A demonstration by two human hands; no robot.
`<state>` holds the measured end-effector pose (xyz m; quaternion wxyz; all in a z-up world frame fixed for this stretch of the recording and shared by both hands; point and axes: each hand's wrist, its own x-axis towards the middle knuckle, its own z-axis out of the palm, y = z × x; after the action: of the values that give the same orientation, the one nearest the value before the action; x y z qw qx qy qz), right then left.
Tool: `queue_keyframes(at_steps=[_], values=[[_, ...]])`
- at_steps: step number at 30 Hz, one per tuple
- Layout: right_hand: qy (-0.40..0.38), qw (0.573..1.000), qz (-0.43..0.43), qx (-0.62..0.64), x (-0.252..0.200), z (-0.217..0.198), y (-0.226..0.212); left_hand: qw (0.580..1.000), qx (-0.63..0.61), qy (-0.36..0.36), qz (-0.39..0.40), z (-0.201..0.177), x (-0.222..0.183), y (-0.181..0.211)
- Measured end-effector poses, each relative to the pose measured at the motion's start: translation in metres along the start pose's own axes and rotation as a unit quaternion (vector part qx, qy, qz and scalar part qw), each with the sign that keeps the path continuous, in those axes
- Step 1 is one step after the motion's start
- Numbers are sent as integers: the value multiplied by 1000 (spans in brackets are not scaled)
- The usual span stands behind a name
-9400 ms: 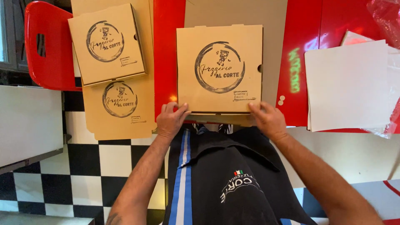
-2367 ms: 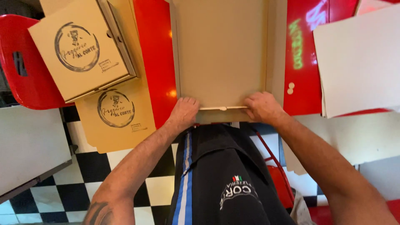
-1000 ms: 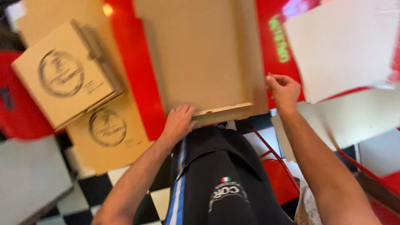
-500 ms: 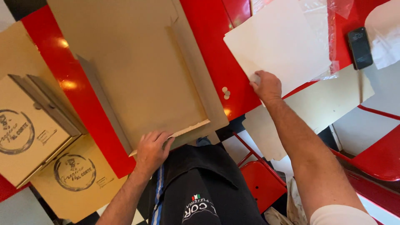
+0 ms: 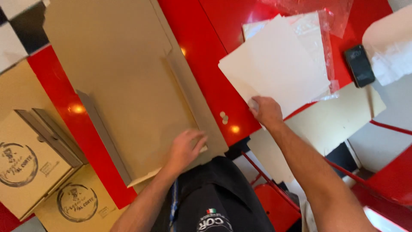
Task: Assembling cardboard pizza boxes and lining them with parchment paper.
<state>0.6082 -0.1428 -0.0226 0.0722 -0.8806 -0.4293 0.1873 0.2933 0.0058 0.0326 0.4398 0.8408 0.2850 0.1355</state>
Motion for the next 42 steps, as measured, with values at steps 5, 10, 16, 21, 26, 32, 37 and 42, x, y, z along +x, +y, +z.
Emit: queue_keyframes(at_steps=[5, 10, 16, 21, 26, 32, 37, 42], values=[[8, 998, 17, 54, -1, -2, 4, 997, -21, 68, 39, 85, 162, -34], [-37, 997, 56, 32, -12, 2, -3, 990, 122, 58, 50, 119, 251, -43], [10, 996, 22, 86, -21, 21, 14, 965, 220, -88, -114, 129, 275, -46], [-16, 997, 40, 70, -16, 24, 12, 981, 131, 29, -138, 129, 284, -51], [25, 994, 19, 105, -21, 23, 14, 982, 123, 27, -139, 123, 284, -42], [182, 928, 137, 295, -30, -8, 16, 994, 6, 49, -96, 79, 244, 20], [257, 853, 201, 407, -33, -19, 1, 926, -289, 97, -223, -25, 141, 47], [18, 711, 217, 668, -6, -2, -59, 819, -408, 268, -303, -102, 19, -1]])
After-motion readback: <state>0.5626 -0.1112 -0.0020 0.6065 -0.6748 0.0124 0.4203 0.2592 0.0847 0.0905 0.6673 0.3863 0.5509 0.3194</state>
